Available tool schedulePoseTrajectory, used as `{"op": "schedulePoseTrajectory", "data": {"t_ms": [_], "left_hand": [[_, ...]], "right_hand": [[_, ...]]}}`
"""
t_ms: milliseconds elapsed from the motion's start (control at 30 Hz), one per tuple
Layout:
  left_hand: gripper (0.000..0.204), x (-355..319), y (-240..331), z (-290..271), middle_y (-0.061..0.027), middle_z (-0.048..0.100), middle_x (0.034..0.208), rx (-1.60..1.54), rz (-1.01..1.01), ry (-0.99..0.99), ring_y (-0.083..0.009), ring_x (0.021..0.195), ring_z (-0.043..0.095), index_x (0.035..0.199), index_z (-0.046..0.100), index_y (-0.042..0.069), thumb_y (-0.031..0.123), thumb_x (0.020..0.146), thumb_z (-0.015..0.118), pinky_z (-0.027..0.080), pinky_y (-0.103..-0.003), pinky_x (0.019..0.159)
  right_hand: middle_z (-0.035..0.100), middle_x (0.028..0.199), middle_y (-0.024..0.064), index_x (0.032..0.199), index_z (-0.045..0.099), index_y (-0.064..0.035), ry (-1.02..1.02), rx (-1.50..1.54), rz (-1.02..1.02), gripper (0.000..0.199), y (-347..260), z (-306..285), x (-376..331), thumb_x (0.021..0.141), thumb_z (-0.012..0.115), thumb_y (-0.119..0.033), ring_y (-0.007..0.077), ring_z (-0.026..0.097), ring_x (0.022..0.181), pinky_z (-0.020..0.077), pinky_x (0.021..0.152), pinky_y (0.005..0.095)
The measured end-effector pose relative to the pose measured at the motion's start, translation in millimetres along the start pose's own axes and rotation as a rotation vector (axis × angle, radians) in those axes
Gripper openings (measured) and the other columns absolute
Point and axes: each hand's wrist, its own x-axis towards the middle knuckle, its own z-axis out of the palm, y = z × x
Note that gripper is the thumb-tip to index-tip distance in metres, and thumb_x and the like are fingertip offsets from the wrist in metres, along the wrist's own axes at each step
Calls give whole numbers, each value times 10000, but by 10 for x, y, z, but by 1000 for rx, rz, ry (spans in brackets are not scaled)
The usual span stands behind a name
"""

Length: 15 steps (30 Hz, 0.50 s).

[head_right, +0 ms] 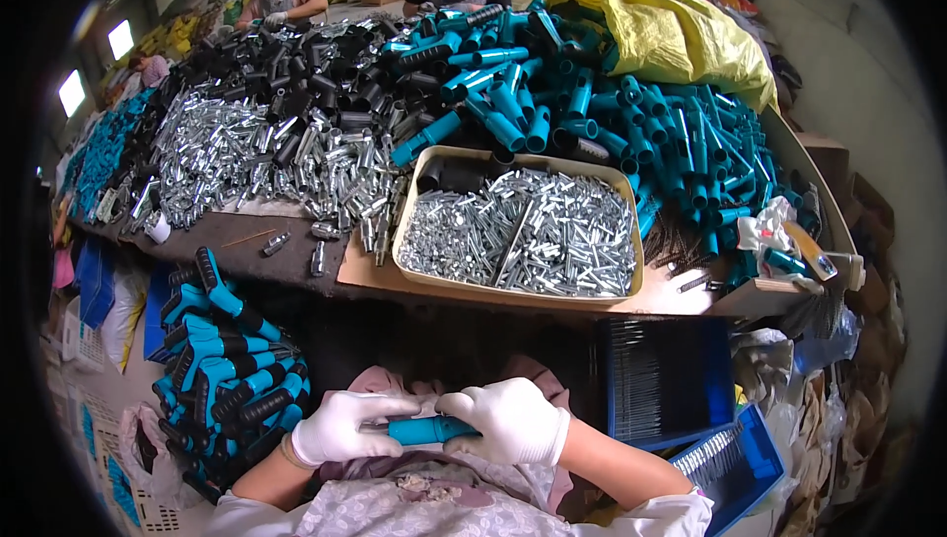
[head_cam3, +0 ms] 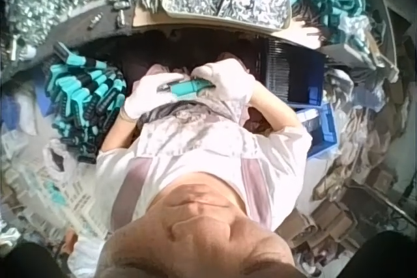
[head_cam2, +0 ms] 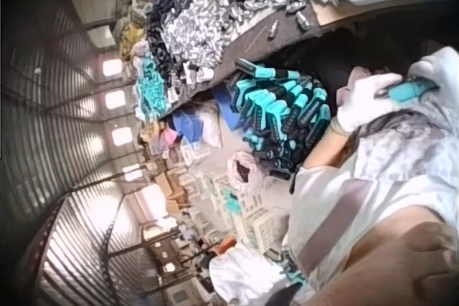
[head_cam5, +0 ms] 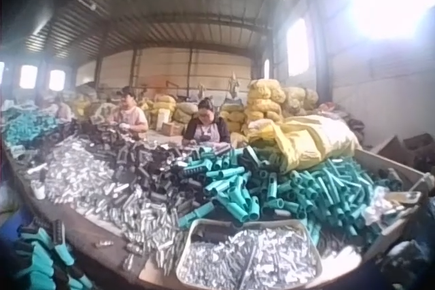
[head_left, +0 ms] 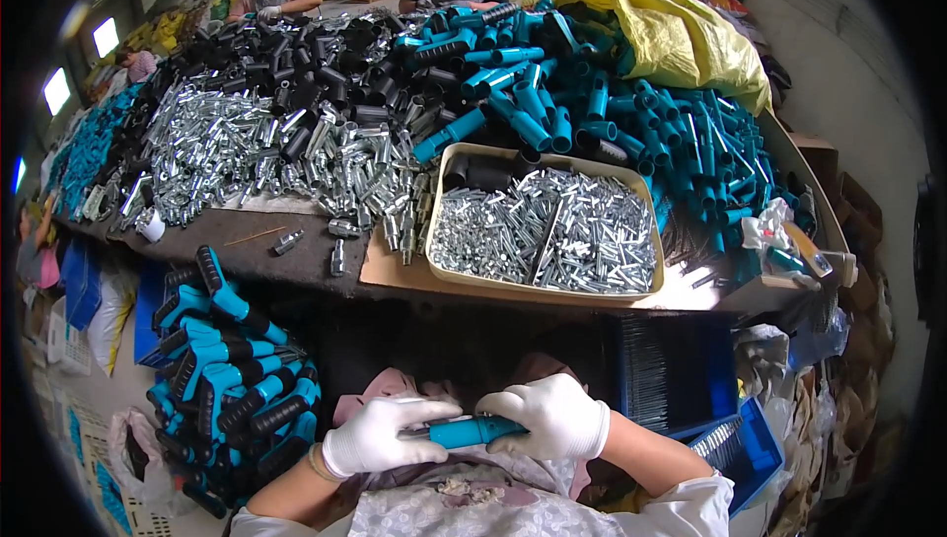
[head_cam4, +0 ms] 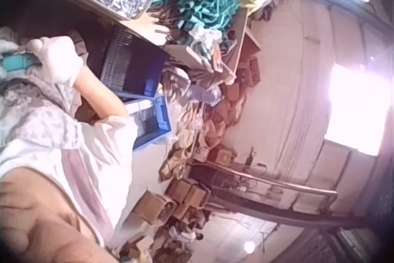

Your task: Assembling tool handles by inserting metal components and pins into plastic grips.

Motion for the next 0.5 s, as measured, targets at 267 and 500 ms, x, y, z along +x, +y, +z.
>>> {"op": "schedulePoseTrajectory", "data": {"t_ms": [267, 500], "left_hand": [[455, -31, -371, 73, 9, 617, 770, -550, -303, -229, -14, 488, 427, 1321, 600, 13, 286, 962, 662, 331, -182, 437], [744, -76, -425, 41, -19, 611, 806, -932, -231, 23, -43, 538, 482, 1365, 517, -37, 562, 934, 610, 358, -192, 457]], "right_hand": [[594, 686, 35, 1109, 632, -46, 18, -290, -295, 435, -1, 38, 146, 798, 710, -339, 220, 637, 580, 495, 497, 347], [702, 976, 113, 1127, 705, -77, -217, -160, -418, 485, -17, -712, 1118, 747, 801, -364, 314, 669, 905, 542, 794, 421]]}}
